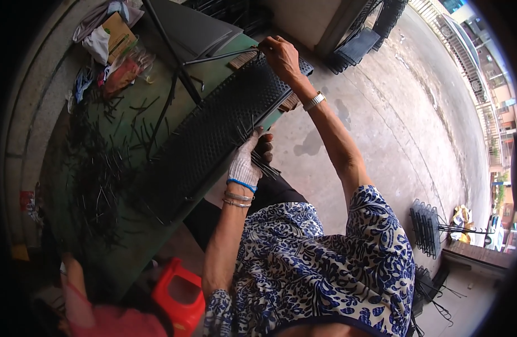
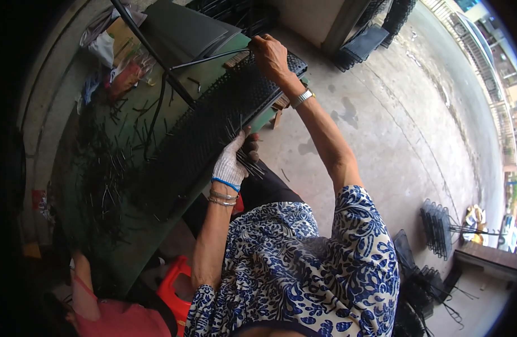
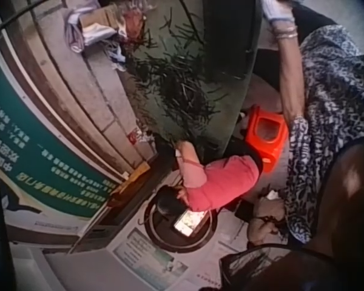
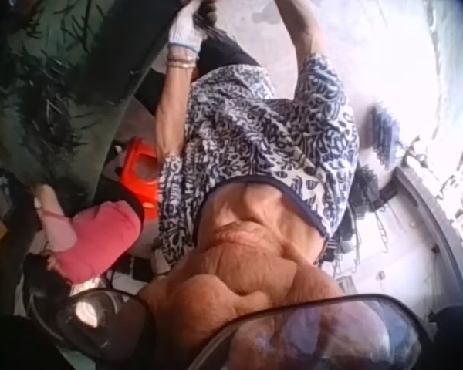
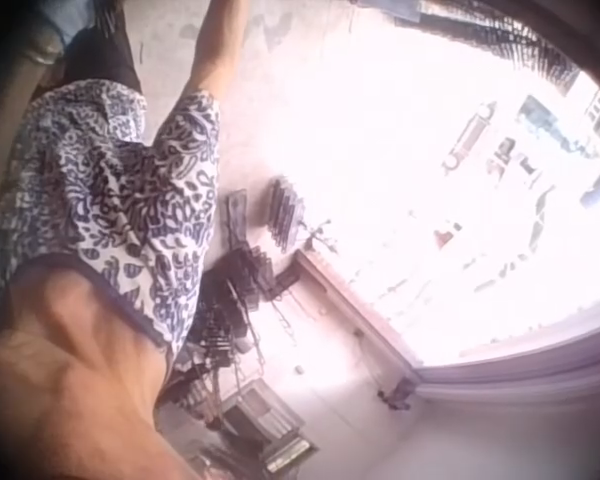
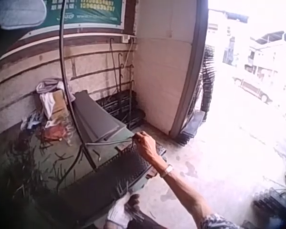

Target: Sorting thin metal strips and inserting them into a grid-like rack on a work table.

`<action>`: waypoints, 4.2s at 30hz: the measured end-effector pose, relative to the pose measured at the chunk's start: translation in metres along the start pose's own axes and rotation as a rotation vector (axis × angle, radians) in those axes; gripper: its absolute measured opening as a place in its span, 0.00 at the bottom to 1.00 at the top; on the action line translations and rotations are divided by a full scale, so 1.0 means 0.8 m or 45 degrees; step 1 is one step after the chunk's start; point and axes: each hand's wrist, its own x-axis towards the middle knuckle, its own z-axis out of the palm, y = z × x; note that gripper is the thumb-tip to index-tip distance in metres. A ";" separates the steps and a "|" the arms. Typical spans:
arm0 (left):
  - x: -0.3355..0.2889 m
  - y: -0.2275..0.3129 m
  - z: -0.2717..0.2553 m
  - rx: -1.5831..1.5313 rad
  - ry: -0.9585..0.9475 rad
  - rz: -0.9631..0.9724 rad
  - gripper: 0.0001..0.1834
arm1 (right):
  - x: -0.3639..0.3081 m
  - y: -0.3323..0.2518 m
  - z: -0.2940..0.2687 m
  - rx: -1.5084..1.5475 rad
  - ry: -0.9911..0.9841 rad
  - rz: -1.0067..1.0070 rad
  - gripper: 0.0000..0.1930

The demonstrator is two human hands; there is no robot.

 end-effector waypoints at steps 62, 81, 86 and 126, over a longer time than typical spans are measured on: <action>0.001 0.010 0.008 -0.052 -0.044 0.042 0.12 | 0.020 -0.007 0.018 -0.200 -0.102 -0.154 0.09; 0.002 0.017 0.008 -0.042 -0.093 0.043 0.12 | -0.050 -0.089 -0.103 0.531 -1.077 0.174 0.15; 0.011 0.014 0.010 0.080 -0.022 0.102 0.11 | -0.055 -0.086 -0.098 0.900 -1.087 0.409 0.11; -0.002 0.012 0.019 0.212 0.028 0.092 0.16 | -0.073 -0.070 -0.086 0.943 -0.871 0.354 0.10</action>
